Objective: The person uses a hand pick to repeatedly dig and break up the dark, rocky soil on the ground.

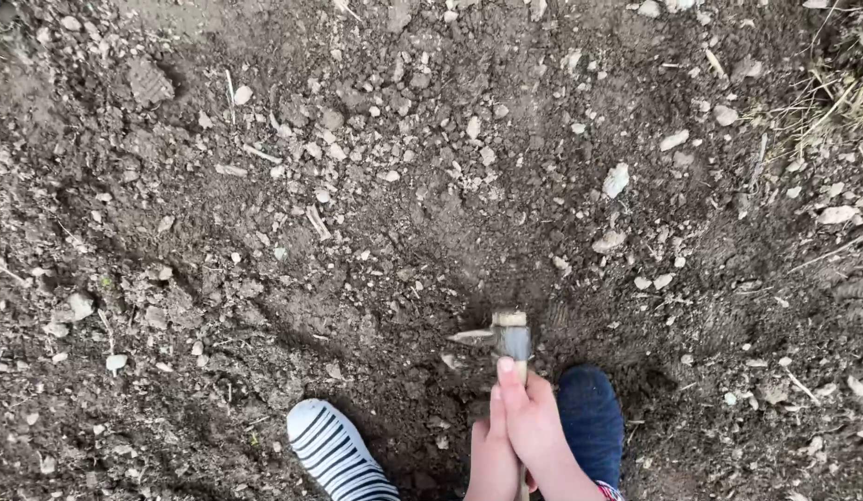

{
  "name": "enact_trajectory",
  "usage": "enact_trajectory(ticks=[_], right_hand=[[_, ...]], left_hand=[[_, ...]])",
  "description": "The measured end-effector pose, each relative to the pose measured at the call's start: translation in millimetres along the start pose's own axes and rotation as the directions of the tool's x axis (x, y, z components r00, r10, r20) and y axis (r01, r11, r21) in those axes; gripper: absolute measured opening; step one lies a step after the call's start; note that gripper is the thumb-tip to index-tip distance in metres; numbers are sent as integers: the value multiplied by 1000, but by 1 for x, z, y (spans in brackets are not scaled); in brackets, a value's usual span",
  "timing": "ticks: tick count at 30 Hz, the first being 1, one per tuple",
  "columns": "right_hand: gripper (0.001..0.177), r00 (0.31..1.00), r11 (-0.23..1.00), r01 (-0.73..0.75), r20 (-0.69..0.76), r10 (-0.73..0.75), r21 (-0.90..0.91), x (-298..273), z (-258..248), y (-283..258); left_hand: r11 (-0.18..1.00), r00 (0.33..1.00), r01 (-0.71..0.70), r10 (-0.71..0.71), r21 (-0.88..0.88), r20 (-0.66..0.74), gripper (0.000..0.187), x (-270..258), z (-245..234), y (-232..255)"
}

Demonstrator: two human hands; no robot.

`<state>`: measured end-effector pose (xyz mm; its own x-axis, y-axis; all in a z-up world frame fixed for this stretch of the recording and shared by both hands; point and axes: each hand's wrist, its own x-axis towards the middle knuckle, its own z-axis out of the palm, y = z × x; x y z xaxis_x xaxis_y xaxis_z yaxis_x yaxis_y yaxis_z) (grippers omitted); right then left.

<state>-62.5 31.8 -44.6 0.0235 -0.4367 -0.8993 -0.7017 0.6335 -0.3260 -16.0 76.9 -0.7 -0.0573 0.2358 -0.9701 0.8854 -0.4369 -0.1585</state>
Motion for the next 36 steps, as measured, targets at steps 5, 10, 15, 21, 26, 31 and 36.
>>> enact_trajectory(ticks=[5,10,15,21,26,31,36], right_hand=[[54,928,927,372,-7,-373,-39,-12,-2,-110],[51,770,768,637,-113,-628,75,29,8,-149],[58,888,889,456,42,-457,32,21,46,-101],[50,993,965,98,87,-79,-245,-24,61,-28],[53,991,972,120,85,-104,-204,-29,60,-39],[53,907,892,420,59,-416,-168,-27,65,-120],[47,872,860,485,17,-489,-158,-29,95,-185]], left_hand=[[862,805,-498,499,-92,320,58,-21,7,65],[774,736,-632,610,-25,293,65,52,35,105],[869,850,-494,475,34,229,72,5,-14,91],[993,995,-61,70,104,-77,77,16,-58,14],[967,993,-112,117,227,-10,85,5,-63,22],[890,878,-456,451,-7,159,64,-20,-52,89],[789,763,-586,614,-186,201,65,-32,-61,148]])
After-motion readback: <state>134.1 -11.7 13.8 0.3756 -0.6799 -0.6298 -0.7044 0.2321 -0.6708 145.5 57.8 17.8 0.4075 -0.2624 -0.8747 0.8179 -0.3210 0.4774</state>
